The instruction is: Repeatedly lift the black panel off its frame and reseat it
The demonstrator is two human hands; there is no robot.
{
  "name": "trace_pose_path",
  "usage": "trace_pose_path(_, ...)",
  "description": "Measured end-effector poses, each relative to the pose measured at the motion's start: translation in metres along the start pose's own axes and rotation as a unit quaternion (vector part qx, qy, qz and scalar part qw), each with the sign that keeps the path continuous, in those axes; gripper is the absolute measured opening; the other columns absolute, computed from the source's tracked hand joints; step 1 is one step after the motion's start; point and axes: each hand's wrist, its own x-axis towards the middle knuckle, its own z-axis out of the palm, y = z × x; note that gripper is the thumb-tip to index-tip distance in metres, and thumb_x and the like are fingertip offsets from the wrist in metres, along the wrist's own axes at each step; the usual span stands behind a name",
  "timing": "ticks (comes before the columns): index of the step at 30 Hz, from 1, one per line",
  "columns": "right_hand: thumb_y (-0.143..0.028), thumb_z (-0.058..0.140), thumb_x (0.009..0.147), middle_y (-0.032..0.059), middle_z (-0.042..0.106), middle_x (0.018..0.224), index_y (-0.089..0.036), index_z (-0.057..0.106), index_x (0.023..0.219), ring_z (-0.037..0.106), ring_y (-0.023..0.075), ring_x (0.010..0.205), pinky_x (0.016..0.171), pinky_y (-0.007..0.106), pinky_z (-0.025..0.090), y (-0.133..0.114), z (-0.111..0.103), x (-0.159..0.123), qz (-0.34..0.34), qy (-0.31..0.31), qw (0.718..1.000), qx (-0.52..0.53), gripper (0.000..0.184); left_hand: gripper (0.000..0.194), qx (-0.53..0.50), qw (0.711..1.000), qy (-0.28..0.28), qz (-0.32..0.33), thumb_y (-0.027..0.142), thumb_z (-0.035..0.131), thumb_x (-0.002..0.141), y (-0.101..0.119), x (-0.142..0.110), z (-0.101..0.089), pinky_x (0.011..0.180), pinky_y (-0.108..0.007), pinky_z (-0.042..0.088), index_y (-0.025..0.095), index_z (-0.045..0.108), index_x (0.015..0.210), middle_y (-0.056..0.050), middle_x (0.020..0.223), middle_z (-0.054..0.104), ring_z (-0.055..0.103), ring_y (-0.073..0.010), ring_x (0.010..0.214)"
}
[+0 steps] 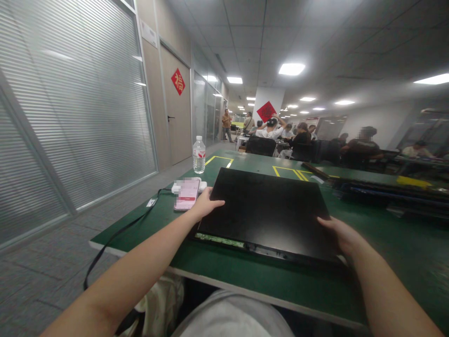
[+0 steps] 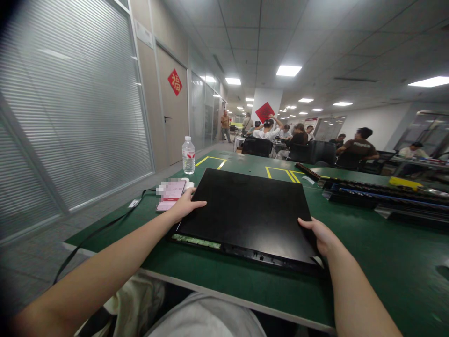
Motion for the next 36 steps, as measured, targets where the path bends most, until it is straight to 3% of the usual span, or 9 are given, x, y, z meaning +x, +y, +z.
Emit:
trace_pose_path(23, -0.021, 0.07, 0.076, 0.0077, 0.075, 0.082, -0.026, 0.058, 0.119, 0.073, 0.0279, 0.073, 0.063, 0.042, 0.058, -0.0004, 0.0008, 0.0001, -0.004, -0.006, 1.0, -0.006, 0.045, 0.059, 0.018, 1.0, 0.0, -0.012, 0.023, 0.09, 0.058, 0.0009, -0.0001, 0.0004, 0.096, -0.05, 0.051, 0.021, 0.055, 0.106, -0.006, 0.099, 0.072, 0.07, -0.0284, 0.097)
trace_pose_path(36, -0.021, 0.073, 0.075, 0.0079, 0.075, 0.085, -0.027, 0.058, 0.115, 0.073, 0.0279, 0.074, 0.065, 0.042, 0.058, 0.0013, -0.0026, 0.0017, -0.015, -0.017, 1.0, -0.012, 0.043, 0.063, 0.009, 0.999, -0.006, -0.033, 0.024, 0.091, 0.058, 0.0025, -0.0006, 0.0004, 0.095, -0.052, 0.052, 0.021, 0.052, 0.108, -0.007, 0.1, 0.071, 0.071, -0.0292, 0.097)
